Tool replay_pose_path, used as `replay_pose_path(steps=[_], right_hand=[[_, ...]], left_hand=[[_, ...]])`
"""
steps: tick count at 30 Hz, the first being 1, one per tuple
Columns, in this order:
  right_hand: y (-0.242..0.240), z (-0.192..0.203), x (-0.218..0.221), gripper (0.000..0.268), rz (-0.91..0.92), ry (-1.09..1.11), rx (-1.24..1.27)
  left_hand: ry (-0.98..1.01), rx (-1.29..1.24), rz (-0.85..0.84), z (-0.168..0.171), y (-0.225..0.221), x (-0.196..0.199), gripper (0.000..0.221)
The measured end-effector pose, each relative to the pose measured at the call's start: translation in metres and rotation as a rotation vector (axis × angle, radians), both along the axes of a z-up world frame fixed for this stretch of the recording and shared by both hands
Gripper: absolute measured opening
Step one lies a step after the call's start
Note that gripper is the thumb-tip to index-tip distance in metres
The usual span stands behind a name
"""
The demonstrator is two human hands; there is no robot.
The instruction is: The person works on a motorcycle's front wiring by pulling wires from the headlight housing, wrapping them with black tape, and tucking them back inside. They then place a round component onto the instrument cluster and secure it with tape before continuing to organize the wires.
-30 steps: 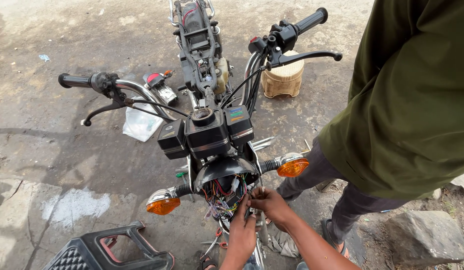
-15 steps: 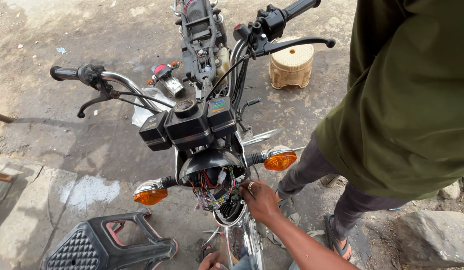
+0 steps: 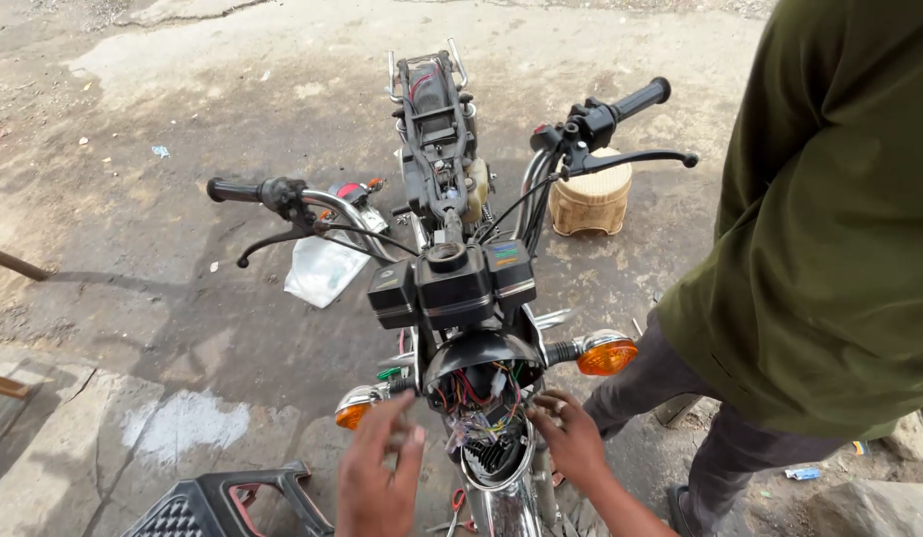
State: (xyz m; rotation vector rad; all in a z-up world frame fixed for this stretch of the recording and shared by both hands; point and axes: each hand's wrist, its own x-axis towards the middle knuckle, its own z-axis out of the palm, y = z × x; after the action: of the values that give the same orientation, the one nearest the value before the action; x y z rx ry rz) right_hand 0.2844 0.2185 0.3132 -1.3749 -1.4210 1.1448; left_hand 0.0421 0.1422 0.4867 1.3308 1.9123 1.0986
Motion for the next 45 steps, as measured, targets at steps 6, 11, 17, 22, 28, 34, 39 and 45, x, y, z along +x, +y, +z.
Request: replay_pose_path(steps=[6, 11, 17, 22, 28, 34, 39, 45], right_hand=[[-0.042, 0.027, 0.022, 0.031, -0.3, -0.167, -0.121], [-0.043, 0.134, 0.024, 0.038, -0.355, -0.152, 0.095], [-0.025, 0.223, 0.021, 0.028, -0.246, -0.1, 0.245], [-0.018, 0.287, 0.004, 0.034, -0.099, -0.075, 0.307], [-0.017, 0.319, -0.019, 0.028, 0.168, -0.258, 0.46], [-0.017, 0.319, -0.012, 0.02, 0.234, -0.182, 0.442], [-0.015, 0.327, 0.007, 0.013, 0.211, -0.244, 0.525], [-0.009, 0.338, 0.015, 0.019, 0.298, -0.503, 0.896]], left_hand=[[0.476, 0.419, -0.301, 0.116, 0.163, -0.018, 0.04], [0.758, -0.135, -0.731, 0.099, 0.245, -0.019, 0.038], [0.632, 0.095, -0.634, 0.124, 0.205, -0.01, 0.029], [0.411, 0.288, -0.743, 0.174, 0.089, 0.016, 0.023], [0.309, 0.319, -0.765, 0.188, 0.032, 0.01, 0.026], [0.317, 0.319, -0.745, 0.192, 0.023, 0.012, 0.023], [0.246, 0.238, -0.793, 0.198, 0.032, 0.028, 0.024], [0.126, 0.137, -0.797, 0.204, 0.037, 0.033, 0.023]])
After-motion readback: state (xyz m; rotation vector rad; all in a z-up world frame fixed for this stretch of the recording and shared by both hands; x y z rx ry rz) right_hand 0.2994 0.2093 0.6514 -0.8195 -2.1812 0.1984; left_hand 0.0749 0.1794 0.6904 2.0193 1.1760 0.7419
